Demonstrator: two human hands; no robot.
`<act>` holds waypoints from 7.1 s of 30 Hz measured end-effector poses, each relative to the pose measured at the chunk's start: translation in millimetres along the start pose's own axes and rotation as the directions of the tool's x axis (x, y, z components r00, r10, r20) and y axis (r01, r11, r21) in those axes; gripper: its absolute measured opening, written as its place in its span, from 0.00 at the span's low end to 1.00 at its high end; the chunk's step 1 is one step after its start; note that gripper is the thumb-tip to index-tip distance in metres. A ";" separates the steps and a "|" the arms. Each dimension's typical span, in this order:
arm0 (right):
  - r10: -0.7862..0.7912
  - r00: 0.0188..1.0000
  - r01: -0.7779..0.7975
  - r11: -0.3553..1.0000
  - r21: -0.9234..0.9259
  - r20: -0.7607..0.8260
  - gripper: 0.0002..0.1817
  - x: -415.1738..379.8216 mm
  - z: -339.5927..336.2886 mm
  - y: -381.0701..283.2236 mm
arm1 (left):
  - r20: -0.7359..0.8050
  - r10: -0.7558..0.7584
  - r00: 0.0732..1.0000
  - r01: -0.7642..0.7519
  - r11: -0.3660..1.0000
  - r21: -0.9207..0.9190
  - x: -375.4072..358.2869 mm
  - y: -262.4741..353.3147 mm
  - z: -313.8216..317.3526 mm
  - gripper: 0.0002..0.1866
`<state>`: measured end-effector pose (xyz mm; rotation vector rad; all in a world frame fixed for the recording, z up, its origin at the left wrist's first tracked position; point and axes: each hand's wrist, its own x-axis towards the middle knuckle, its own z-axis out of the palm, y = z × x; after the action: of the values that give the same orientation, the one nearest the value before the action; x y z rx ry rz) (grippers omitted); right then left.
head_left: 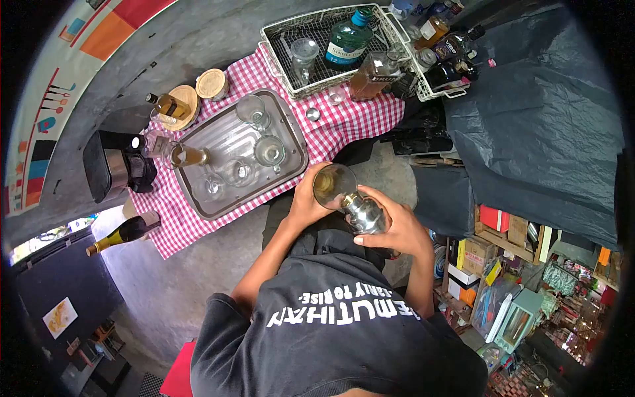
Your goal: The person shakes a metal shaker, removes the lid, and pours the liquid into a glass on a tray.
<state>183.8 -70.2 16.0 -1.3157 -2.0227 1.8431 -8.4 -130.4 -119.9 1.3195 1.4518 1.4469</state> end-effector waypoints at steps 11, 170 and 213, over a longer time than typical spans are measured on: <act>0.005 1.000 -0.006 0.999 0.043 0.024 0.50 7.7 0.8 4.5 | 0.003 0.015 1.000 -0.015 1.000 -0.002 4.7 0.4 -5.4 0.37; 0.052 0.999 -0.052 0.994 -0.098 0.001 0.47 3.6 -1.8 -1.0 | 0.027 0.063 0.998 -0.063 0.998 0.014 5.6 -13.8 1.1 0.39; 0.108 0.988 -0.093 0.987 -0.130 0.113 0.49 16.8 -8.2 -2.8 | 0.018 0.007 1.000 -0.007 1.000 -0.009 6.0 -19.6 0.8 0.40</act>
<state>176.8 -52.9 12.8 -1.3943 -2.2031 1.9101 -12.7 -121.8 -137.9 1.3301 1.4292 1.4401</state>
